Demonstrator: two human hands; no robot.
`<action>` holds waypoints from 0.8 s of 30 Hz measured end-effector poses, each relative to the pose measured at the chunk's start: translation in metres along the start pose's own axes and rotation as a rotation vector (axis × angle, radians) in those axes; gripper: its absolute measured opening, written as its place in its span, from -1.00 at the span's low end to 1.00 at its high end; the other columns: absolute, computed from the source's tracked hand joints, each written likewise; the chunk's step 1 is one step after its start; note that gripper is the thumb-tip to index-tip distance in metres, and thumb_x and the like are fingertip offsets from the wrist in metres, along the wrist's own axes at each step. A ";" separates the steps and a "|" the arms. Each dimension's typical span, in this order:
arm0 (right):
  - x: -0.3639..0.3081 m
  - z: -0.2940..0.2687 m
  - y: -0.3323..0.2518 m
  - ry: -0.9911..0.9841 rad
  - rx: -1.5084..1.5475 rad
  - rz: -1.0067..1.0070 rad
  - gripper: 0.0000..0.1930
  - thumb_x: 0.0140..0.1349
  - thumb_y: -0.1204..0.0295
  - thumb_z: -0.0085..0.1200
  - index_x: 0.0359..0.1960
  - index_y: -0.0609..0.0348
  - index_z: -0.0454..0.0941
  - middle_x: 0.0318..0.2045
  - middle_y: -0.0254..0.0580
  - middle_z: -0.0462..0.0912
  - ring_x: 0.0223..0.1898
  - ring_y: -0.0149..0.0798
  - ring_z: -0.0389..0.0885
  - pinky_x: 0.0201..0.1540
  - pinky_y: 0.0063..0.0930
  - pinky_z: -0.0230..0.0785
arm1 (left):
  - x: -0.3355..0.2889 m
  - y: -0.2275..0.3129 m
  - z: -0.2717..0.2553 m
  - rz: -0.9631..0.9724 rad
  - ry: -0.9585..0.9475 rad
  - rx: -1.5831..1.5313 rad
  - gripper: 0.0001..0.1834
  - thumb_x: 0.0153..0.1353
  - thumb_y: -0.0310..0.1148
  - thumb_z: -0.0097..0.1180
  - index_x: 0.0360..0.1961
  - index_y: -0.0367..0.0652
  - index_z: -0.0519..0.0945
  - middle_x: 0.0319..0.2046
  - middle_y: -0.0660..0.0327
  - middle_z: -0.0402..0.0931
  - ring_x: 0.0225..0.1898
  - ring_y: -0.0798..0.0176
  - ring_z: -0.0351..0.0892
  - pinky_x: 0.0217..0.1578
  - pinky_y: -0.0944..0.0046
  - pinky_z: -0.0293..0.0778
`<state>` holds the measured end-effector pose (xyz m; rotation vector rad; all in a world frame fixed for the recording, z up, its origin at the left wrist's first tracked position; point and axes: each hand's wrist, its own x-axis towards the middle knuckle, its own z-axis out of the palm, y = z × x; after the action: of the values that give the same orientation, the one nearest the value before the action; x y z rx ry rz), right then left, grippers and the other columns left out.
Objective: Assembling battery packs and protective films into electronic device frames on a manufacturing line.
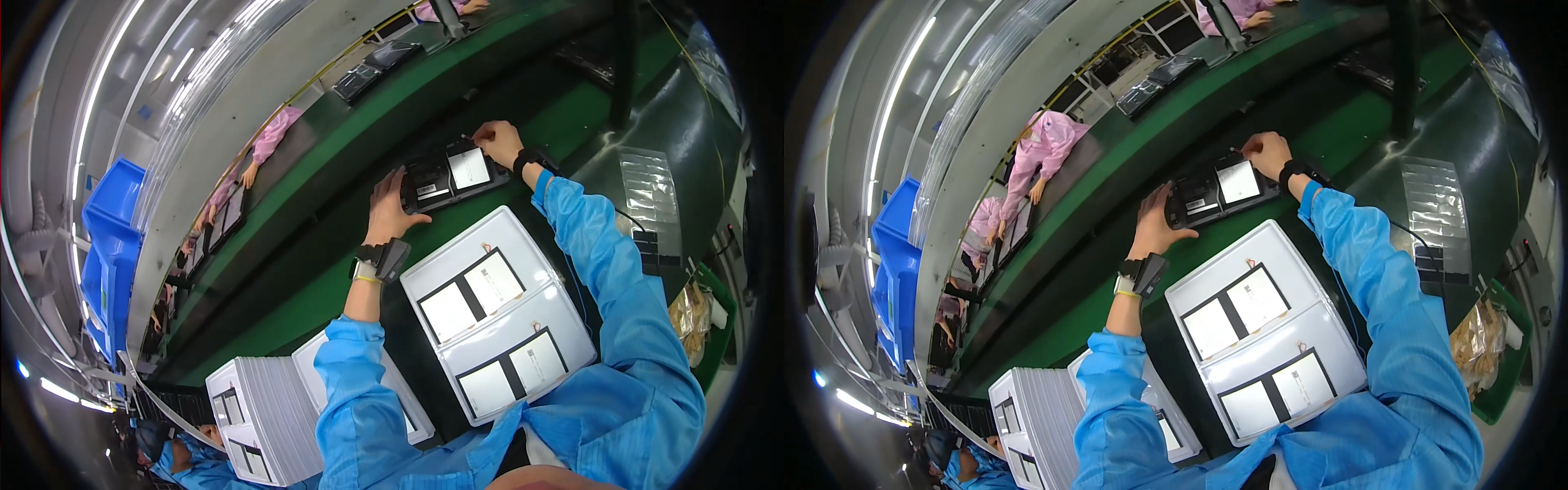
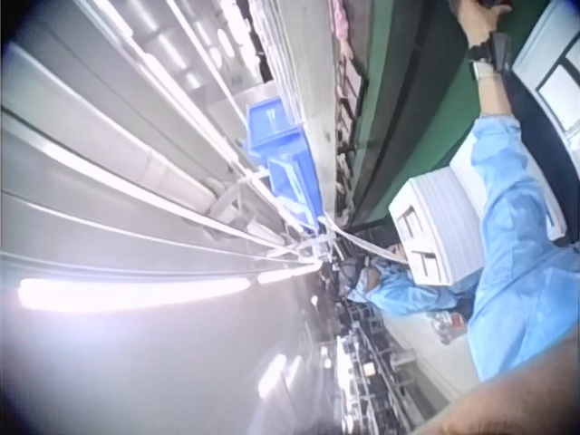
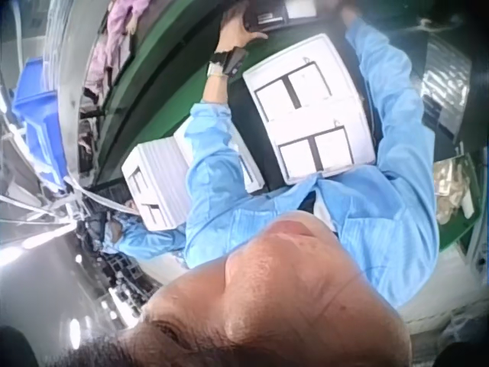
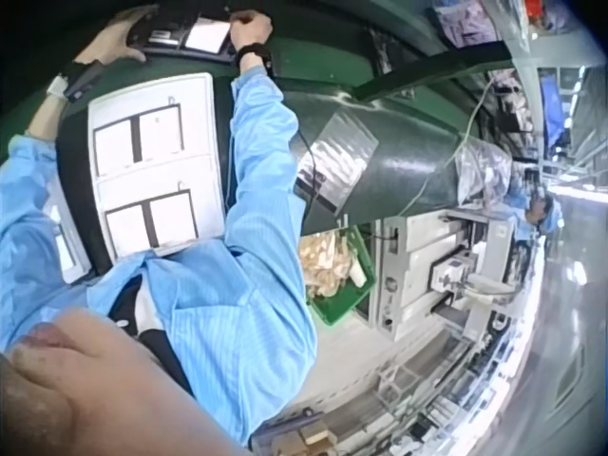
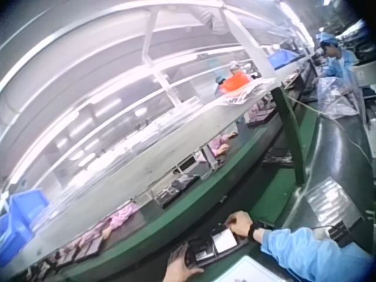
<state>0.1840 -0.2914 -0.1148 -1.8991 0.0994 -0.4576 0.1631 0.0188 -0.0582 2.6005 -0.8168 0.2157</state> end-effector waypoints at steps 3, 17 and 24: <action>-0.001 0.001 0.002 0.003 -0.123 -0.074 -0.86 0.08 0.49 0.28 -0.32 0.17 0.79 -0.38 -0.03 0.78 -0.25 -0.09 0.78 -0.10 -0.29 0.60 | 0.004 -0.013 0.014 0.047 0.030 0.084 0.40 -0.44 -0.15 0.73 0.50 -0.15 0.17 0.42 -0.07 0.26 0.44 -0.14 0.23 0.41 -0.11 0.24; -0.005 0.016 0.004 -0.098 -0.233 -0.179 -0.83 0.04 0.46 0.33 -0.30 0.19 0.78 -0.39 -0.04 0.77 -0.28 -0.06 0.77 -0.10 -0.25 0.61 | 0.027 -0.029 0.032 0.129 -0.097 -0.098 0.28 -0.47 -0.17 0.72 0.40 -0.20 0.32 0.29 -0.08 0.43 0.36 -0.19 0.34 0.39 -0.02 0.30; -0.033 0.004 -0.011 -0.301 -0.512 -0.401 -0.30 -0.05 0.14 0.53 0.12 0.22 0.59 0.11 0.15 0.53 0.14 0.09 0.53 0.22 -0.20 0.43 | 0.023 -0.031 0.022 0.132 -0.145 -0.097 0.20 -0.39 -0.19 0.71 0.38 -0.22 0.36 0.25 -0.08 0.48 0.33 -0.14 0.39 0.37 0.03 0.34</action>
<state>0.1537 -0.2745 -0.1147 -2.4844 -0.4064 -0.4330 0.1998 0.0205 -0.0827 2.4958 -1.0245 0.0236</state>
